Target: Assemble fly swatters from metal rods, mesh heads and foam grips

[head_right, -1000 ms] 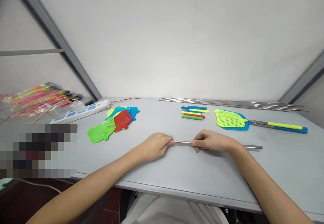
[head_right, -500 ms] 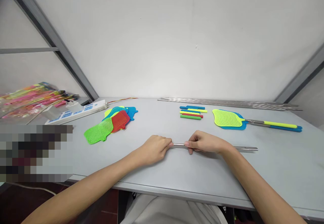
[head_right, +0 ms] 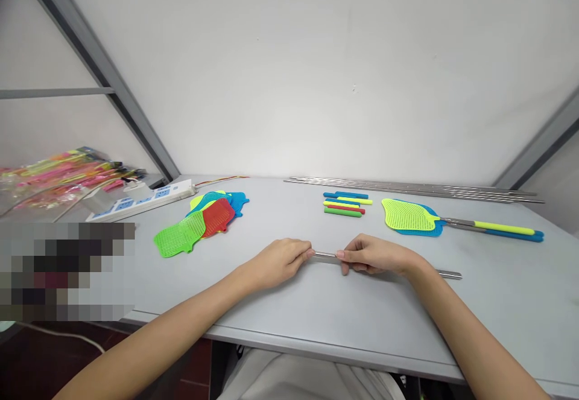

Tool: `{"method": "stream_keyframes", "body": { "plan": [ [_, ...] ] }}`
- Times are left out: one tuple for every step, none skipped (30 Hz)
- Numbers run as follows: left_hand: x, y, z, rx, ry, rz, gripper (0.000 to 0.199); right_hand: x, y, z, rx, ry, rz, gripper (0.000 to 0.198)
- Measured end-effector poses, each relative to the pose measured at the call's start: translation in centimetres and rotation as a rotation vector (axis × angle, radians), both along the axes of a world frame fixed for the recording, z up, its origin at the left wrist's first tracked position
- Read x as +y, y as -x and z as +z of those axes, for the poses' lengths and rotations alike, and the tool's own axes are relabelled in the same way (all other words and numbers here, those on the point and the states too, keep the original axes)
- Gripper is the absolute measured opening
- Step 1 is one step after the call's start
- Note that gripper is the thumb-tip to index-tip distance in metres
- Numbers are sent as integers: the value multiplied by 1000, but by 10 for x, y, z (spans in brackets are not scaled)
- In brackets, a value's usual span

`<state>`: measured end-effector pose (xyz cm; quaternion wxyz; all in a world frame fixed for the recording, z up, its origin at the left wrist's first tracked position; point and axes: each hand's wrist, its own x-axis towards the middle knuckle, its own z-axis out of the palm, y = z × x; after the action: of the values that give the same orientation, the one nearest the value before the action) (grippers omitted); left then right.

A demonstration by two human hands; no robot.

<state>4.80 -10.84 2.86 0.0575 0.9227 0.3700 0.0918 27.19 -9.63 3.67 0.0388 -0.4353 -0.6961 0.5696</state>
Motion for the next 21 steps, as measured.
{"method": "stream_keyframes", "body": {
  "plan": [
    [0, 0, 1, -22, 10, 3, 36, 1, -1, 0, 2, 2, 0, 47],
    [0, 0, 2, -45, 23, 9, 36, 1, -3, 0, 1, 2, -2, 47],
    [0, 0, 3, -69, 36, 20, 37, 2, -4, -1, 1, 2, -6, 47],
    [0, 0, 4, -91, 49, 34, 37, 3, -6, -1, 1, 1, -8, 48],
    [0, 0, 4, -111, 60, 54, 37, 3, -7, -2, 1, 0, -10, 48],
    [1, 0, 5, -127, 66, 77, 38, 4, -8, -2, 2, -1, -11, 48],
    [1, 0, 5, -137, 68, 102, 38, 4, -9, -2, 2, 0, -12, 48],
    [2, 0, 5, -143, 69, 124, 38, 5, -10, -2, 1, 1, -10, 48],
    [3, 1, 5, -144, 70, 141, 39, 5, -11, -2, 1, 1, -8, 48],
    [4, 1, 5, -144, 75, 150, 39, 5, -12, -3, 0, -1, -5, 47],
    [4, 2, 5, -142, 85, 147, 40, 5, -12, -3, -1, -3, 0, 47],
    [5, 3, 5, -140, 98, 133, 41, 5, -13, -3, -3, -7, 8, 47],
    [5, 3, 5, -138, 109, 110, 41, 5, -13, -3, -3, -10, 17, 47],
    [5, 4, 5, -135, 118, 84, 41, 5, -14, -3, -4, -11, 27, 46],
    [5, 4, 5, -132, 122, 60, 41, 5, -14, -4, -3, -12, 36, 46],
    [5, 4, 4, -130, 121, 40, 40, 6, -14, -4, -2, -14, 44, 46],
    [5, 4, 4, -129, 117, 26, 39, 6, -14, -4, -1, -17, 48, 46],
    [5, 4, 3, -129, 112, 18, 38, 6, -13, -4, -1, -21, 51, 46],
    [5, 3, 1, -130, 106, 13, 38, 6, -13, -4, -4, -25, 52, 45],
    [5, 2, 0, -131, 101, 10, 37, 6, -13, -4, -8, -34, 53, 45],
    [4, 2, -1, -131, 99, 8, 37, 5, -12, -4, -14, -46, 56, 45]
  ]
}}
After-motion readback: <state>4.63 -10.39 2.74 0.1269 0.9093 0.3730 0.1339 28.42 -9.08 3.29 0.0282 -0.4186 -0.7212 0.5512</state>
